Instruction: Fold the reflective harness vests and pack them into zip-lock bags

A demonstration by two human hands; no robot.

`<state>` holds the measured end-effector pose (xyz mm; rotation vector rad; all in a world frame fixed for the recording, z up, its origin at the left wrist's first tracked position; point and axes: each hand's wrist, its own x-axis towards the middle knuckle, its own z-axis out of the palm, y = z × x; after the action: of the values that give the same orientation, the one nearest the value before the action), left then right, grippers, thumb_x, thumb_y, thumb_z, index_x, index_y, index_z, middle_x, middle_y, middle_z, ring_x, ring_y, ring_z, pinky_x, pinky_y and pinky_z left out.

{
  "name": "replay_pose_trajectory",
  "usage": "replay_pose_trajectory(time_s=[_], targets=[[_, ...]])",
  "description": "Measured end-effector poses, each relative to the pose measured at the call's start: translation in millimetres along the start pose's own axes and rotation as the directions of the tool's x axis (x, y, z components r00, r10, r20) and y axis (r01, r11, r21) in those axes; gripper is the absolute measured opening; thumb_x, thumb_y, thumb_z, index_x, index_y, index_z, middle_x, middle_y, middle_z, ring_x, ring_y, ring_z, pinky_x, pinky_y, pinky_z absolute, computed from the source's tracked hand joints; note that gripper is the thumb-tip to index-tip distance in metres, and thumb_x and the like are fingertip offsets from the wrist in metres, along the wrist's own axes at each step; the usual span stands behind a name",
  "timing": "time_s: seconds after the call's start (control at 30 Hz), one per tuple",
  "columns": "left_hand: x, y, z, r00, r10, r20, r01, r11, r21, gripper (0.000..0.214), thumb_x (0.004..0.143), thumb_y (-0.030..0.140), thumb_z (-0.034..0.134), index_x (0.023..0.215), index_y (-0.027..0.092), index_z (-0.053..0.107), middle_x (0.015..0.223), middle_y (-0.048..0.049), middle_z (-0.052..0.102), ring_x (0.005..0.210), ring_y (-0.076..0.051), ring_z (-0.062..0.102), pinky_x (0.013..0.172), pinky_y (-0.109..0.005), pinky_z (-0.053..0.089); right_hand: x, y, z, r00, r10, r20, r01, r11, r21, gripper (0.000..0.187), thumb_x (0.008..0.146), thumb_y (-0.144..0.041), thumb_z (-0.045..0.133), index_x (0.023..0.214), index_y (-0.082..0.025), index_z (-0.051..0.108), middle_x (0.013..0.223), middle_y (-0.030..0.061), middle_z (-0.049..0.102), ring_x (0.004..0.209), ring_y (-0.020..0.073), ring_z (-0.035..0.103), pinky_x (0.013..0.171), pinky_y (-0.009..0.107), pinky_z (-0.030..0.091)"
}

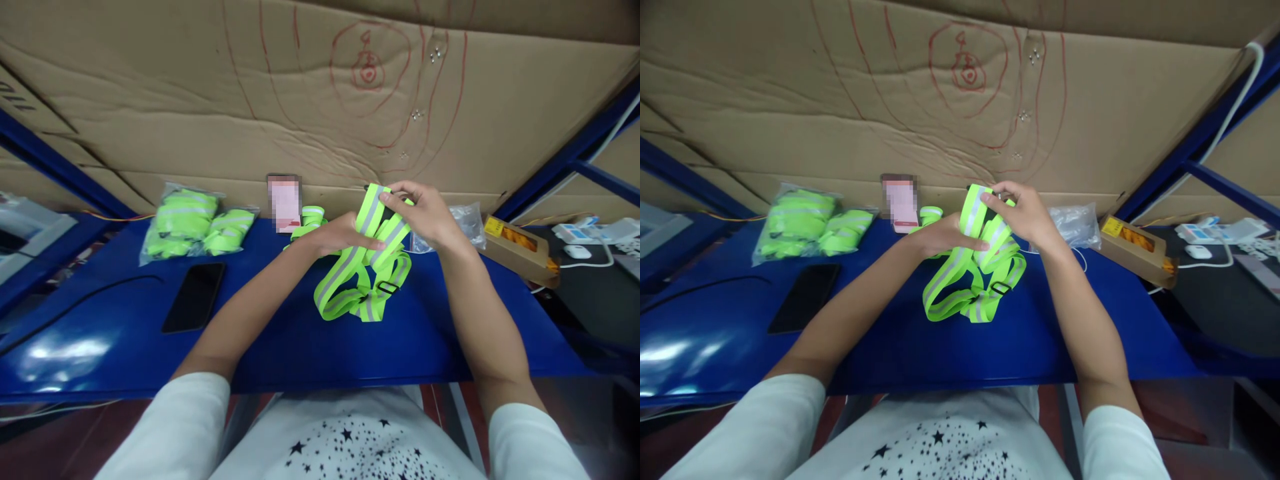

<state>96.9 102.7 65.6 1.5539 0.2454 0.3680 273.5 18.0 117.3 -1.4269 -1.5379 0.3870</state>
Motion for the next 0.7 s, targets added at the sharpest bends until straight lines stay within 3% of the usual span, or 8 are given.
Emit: replay_pose_trajectory(time_s=[0.1,0.23,0.3,0.4,0.47,0.6,0.7], targets=[[-3.1,5.9,3.4,0.999,-0.009,0.037,0.009,1.000,-0.017,0.051,0.070,0.033,0.091,0.114,0.016,0.073,0.113,-0.0151,0.076,0.100,-0.029,0.074,0.091,-0.044,0.057,0.3,1.6,2.2,0.995,0.099,0.009,-0.100,0.985,0.138,0.037,0.079,-0.053,0.078,0.098,-0.022,0.073,0.090,0.0020,0.072,0.071,0.0143,0.059,0.061,0.026,0.045],[-4.6,8.9,6.0,0.997,-0.002,0.075,0.006,0.999,-0.054,0.049,0.069,0.030,0.091,0.112,0.016,0.073,0.114,-0.0155,0.076,0.101,-0.028,0.074,0.092,-0.045,0.057,2.3,11.9,9.5,0.962,0.218,0.162,-0.254,0.931,0.262,0.036,0.084,-0.054,0.072,0.106,-0.025,0.070,0.082,0.0002,0.070,0.063,0.0138,0.057,0.059,0.028,0.046],[-3.5,6.2,5.4,1.000,-0.007,0.022,0.008,1.000,-0.027,0.047,0.069,0.030,0.091,0.110,0.015,0.074,0.111,-0.0145,0.076,0.097,-0.027,0.074,0.089,-0.044,0.058,4.2,18.0,12.5,0.977,0.162,0.142,-0.190,0.958,0.217,0.035,0.085,-0.052,0.072,0.107,-0.024,0.070,0.085,0.0004,0.070,0.065,0.0140,0.058,0.063,0.029,0.047],[-0.1,-0.3,3.5,0.997,-0.010,-0.074,0.012,1.000,0.027,0.047,0.067,0.030,0.092,0.107,0.015,0.074,0.105,-0.0118,0.077,0.092,-0.025,0.073,0.085,-0.041,0.058,4.0,18.3,12.5,0.997,-0.050,0.054,0.053,0.998,-0.047,0.028,0.088,-0.045,0.069,0.105,-0.023,0.073,0.095,0.0037,0.073,0.079,0.0177,0.063,0.076,0.033,0.049],[1.9,-3.3,2.4,0.997,0.013,-0.081,-0.010,0.999,0.041,0.047,0.067,0.030,0.092,0.109,0.016,0.074,0.104,-0.0104,0.077,0.096,-0.026,0.072,0.086,-0.040,0.057,0.2,11.4,10.2,0.981,-0.159,0.113,0.180,0.960,-0.214,0.029,0.096,-0.046,0.059,0.106,-0.023,0.075,0.104,0.0063,0.074,0.093,0.0222,0.066,0.086,0.037,0.049],[2.2,-3.2,0.4,0.993,0.095,-0.077,-0.091,0.995,0.052,0.045,0.065,0.027,0.092,0.106,0.017,0.074,0.103,-0.0072,0.076,0.099,-0.024,0.071,0.090,-0.039,0.055,-9.0,-4.4,7.7,0.920,-0.193,0.340,0.303,0.901,-0.309,0.040,0.098,-0.055,0.053,0.114,-0.023,0.073,0.109,0.0084,0.074,0.101,0.0271,0.067,0.087,0.037,0.046],[0.6,-1.1,-0.3,0.996,0.054,-0.075,-0.056,0.998,-0.015,0.041,0.063,0.025,0.093,0.098,0.015,0.073,0.094,-0.0055,0.076,0.091,-0.022,0.073,0.085,-0.037,0.056,-9.8,-8.1,9.6,0.927,-0.156,0.341,0.278,0.896,-0.347,0.042,0.092,-0.059,0.061,0.106,-0.021,0.074,0.097,0.0077,0.074,0.088,0.0251,0.066,0.079,0.034,0.045]])
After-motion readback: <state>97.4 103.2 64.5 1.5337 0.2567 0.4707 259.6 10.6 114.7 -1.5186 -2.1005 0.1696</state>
